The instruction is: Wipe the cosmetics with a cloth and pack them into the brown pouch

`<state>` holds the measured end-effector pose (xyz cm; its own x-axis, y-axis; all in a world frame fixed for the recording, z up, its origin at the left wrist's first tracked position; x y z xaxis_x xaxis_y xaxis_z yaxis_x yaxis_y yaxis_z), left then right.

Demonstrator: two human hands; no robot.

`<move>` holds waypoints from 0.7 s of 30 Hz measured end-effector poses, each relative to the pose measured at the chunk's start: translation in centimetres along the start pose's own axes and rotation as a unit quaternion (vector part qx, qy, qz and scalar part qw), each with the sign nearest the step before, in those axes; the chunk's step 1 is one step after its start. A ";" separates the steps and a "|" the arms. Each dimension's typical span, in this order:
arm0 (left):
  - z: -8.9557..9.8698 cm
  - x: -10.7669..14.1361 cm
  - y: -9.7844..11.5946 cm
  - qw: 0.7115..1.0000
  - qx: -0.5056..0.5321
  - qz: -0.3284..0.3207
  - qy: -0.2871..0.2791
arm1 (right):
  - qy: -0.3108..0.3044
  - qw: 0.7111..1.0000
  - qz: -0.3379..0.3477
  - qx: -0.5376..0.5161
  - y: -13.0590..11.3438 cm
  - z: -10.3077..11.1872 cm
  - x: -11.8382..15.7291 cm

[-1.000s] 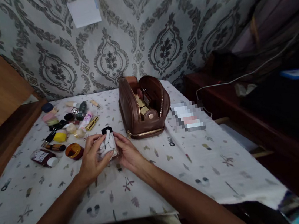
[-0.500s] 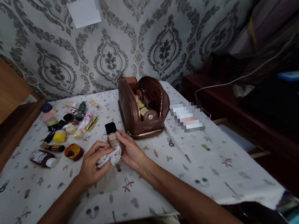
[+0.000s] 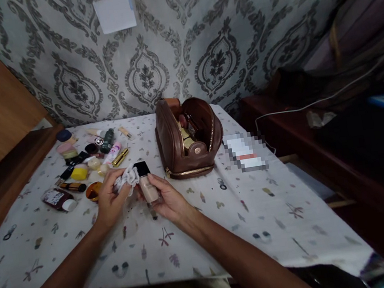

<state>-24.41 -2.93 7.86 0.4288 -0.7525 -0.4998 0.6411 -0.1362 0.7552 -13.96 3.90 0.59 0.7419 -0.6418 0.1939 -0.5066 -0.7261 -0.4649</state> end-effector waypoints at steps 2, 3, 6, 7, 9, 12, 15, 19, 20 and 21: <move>-0.3 0.1 0.1 1.000 0.013 -0.004 -0.016 | 0.022 1.000 0.012 -0.006 -0.2 0.5 -0.2; -0.5 0.2 0.2 0.999 0.019 -0.011 -0.027 | 0.029 0.999 0.019 -0.008 -0.3 0.7 -0.4; -1.3 0.7 1.1 0.995 0.037 -0.049 -0.076 | 0.040 0.998 0.043 -0.011 -0.7 1.2 -0.7; -1.5 0.9 1.5 0.992 0.041 -0.064 -0.096 | 0.041 0.998 0.048 -0.008 -0.8 1.3 -0.8; -2.1 1.4 2.3 0.985 0.048 -0.093 -0.141 | 0.039 0.998 0.049 0.000 -1.0 1.5 -0.8; -2.8 2.0 3.0 0.973 0.052 -0.114 -0.196 | 0.036 0.998 0.048 0.002 -1.2 1.7 -0.9; -3.1 2.1 3.0 0.969 0.057 -0.109 -0.213 | 0.037 0.998 0.043 -0.002 -1.1 1.7 -0.9; -2.5 1.4 2.5 0.980 0.059 -0.090 -0.167 | 0.049 0.999 -0.007 -0.015 -0.3 1.3 -0.5; -2.2 1.2 2.3 0.984 0.054 -0.081 -0.147 | 0.052 0.998 -0.012 -0.021 -0.2 1.1 -0.3; -1.9 0.9 2.1 0.989 0.048 -0.071 -0.124 | 0.049 0.998 -0.012 -0.025 -0.2 0.9 -0.1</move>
<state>-21.52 -2.69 8.17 0.1617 -0.8546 -0.4935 0.6152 -0.3037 0.7275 -13.57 4.32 -0.14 0.7080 -0.6441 0.2896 -0.5125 -0.7508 -0.4168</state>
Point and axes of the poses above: each hand's wrist, its own x-axis away from the middle knuckle, its own z-axis out of the back of the hand, y = z × x, the point moved 7 cm from there along -x, towards the middle knuckle, and after that the axes turned 9 degrees about z, right-handed, at the moved point
